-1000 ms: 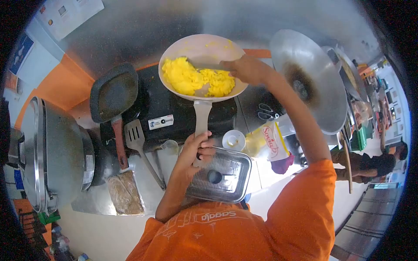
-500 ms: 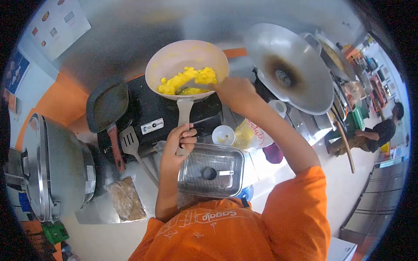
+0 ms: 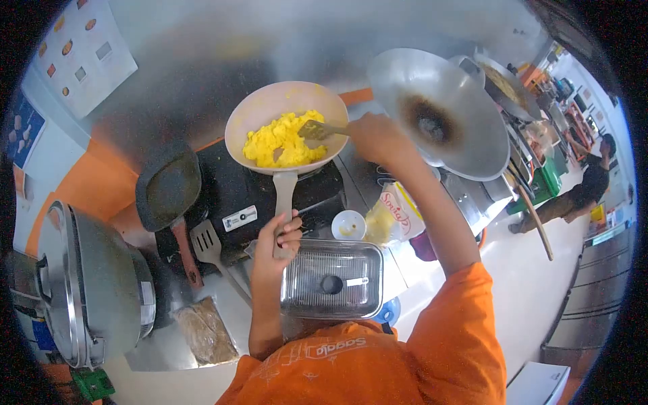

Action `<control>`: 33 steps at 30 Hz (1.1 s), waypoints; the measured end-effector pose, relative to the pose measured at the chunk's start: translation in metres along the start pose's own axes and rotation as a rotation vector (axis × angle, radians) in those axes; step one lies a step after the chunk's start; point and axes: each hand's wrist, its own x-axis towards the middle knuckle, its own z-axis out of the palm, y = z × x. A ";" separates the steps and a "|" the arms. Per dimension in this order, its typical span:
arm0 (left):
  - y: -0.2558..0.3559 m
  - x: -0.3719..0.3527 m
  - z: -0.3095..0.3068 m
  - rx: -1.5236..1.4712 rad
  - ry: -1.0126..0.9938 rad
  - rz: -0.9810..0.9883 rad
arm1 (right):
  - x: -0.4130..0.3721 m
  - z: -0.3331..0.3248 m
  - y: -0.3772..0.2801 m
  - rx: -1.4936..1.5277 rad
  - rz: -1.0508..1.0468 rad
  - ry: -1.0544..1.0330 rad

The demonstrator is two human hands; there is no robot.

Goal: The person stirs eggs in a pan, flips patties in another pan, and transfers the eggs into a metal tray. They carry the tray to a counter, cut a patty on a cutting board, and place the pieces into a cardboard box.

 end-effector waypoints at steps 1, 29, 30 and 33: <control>-0.001 -0.002 0.000 0.039 0.008 0.016 | -0.001 -0.011 0.009 0.032 -0.039 -0.033; -0.013 -0.011 0.019 0.161 0.075 0.157 | -0.004 0.018 -0.050 0.119 -0.152 0.186; -0.015 -0.011 0.019 0.143 0.071 0.155 | -0.017 0.010 -0.050 0.132 -0.173 0.180; -0.017 -0.010 0.016 0.092 0.068 0.159 | -0.049 -0.009 -0.055 0.072 -0.247 0.077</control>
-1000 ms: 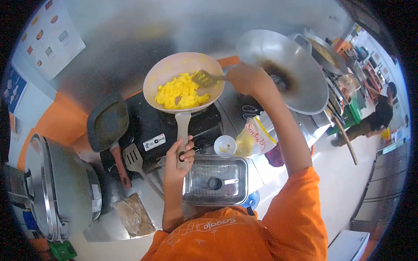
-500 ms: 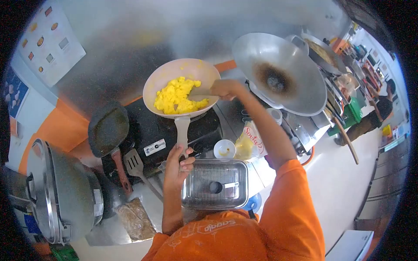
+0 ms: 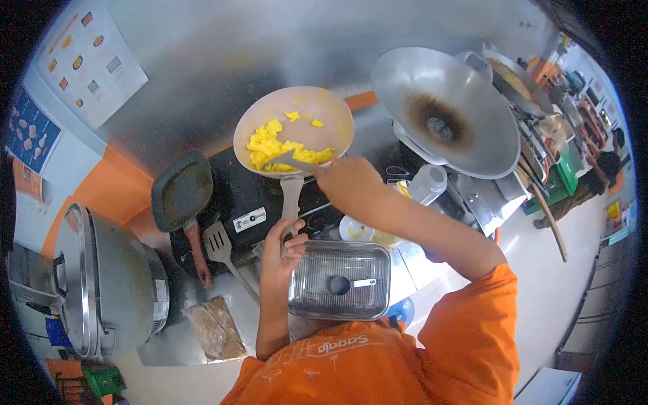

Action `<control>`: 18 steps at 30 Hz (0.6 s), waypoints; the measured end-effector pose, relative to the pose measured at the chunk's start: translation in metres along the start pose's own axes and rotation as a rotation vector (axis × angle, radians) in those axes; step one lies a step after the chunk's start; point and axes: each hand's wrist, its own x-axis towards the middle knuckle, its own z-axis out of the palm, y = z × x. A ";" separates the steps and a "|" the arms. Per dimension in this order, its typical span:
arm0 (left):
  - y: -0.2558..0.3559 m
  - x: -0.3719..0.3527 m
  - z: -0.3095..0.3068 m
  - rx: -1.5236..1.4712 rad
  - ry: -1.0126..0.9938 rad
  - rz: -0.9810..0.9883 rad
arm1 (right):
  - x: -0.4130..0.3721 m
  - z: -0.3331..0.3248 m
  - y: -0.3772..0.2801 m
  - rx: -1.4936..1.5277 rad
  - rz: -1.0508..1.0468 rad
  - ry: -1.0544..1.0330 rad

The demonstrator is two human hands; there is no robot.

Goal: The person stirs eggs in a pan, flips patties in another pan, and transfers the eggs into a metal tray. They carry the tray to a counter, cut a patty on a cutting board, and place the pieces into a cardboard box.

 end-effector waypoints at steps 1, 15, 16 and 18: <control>-0.001 0.001 -0.002 -0.013 0.002 0.002 | 0.002 0.003 -0.001 0.028 0.018 -0.011; -0.011 0.004 0.005 -0.161 -0.095 -0.027 | 0.051 0.031 0.020 0.049 0.212 0.087; -0.012 0.003 0.005 -0.206 -0.066 -0.051 | 0.054 0.034 0.026 -0.003 0.232 0.075; -0.009 0.004 0.003 -0.289 -0.007 -0.089 | 0.059 0.028 0.036 -0.102 0.267 0.062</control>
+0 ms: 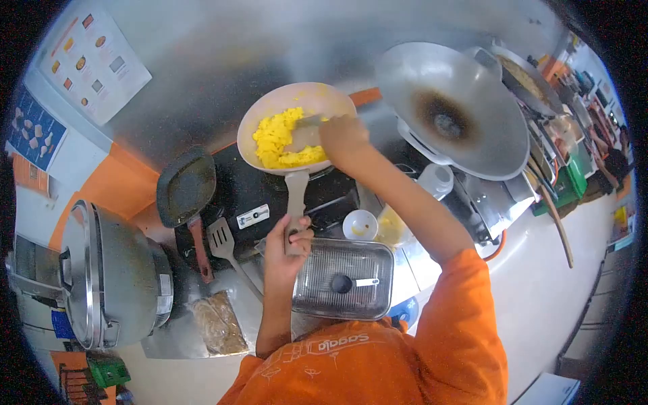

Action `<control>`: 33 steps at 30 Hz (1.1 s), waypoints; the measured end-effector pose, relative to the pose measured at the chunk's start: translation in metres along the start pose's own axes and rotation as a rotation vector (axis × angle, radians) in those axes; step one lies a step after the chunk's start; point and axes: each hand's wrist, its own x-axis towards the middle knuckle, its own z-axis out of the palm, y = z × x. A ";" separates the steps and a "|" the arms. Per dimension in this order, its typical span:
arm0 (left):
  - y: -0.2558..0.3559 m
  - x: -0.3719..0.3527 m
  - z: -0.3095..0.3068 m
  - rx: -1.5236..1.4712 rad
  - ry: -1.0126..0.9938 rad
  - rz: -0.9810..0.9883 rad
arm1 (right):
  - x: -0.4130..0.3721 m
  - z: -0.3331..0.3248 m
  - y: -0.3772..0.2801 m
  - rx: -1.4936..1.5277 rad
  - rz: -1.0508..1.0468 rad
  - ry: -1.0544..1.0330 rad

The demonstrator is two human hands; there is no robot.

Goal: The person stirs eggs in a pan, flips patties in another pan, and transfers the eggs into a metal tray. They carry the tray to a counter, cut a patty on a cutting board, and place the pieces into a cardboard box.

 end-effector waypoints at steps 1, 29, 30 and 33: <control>0.002 0.000 0.003 0.009 0.039 0.009 | -0.009 -0.012 0.010 0.025 -0.023 0.071; -0.004 0.007 -0.005 -0.055 -0.083 0.041 | -0.021 -0.052 -0.014 0.140 -0.196 -0.049; -0.005 0.009 -0.005 -0.046 -0.088 0.040 | -0.019 -0.044 -0.025 0.153 -0.201 0.002; -0.010 0.011 0.000 -0.021 -0.072 0.077 | 0.016 -0.003 -0.043 0.088 -0.186 0.040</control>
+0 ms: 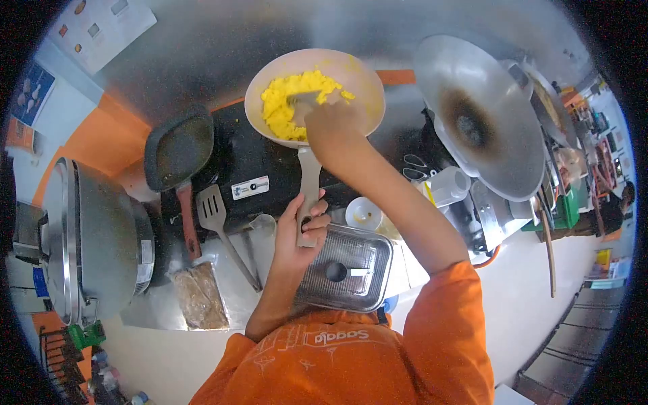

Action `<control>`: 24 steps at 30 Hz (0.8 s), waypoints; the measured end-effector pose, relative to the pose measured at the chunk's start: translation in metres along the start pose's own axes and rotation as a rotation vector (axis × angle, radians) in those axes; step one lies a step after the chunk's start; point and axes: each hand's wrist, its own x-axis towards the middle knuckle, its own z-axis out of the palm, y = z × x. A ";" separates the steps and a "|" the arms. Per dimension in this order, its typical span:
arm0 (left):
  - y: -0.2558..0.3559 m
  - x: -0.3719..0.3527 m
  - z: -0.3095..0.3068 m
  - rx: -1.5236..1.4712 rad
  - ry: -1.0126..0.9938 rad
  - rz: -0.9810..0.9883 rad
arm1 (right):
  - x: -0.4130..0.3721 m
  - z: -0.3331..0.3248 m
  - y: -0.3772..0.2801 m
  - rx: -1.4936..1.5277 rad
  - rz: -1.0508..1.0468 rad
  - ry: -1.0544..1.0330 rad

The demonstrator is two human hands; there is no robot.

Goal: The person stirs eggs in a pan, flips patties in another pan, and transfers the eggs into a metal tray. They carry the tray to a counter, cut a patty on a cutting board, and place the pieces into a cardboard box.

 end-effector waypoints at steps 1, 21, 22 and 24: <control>-0.001 -0.002 -0.001 0.005 0.016 0.003 | 0.009 0.008 0.005 -0.026 0.020 0.012; 0.006 -0.007 0.000 0.011 0.086 0.013 | -0.009 -0.049 0.060 0.195 0.066 -0.020; 0.005 -0.007 0.001 0.047 0.101 0.022 | -0.005 -0.066 0.065 0.193 0.130 -0.149; 0.005 -0.007 0.005 0.128 0.126 0.039 | 0.015 -0.042 0.093 0.045 0.111 -0.230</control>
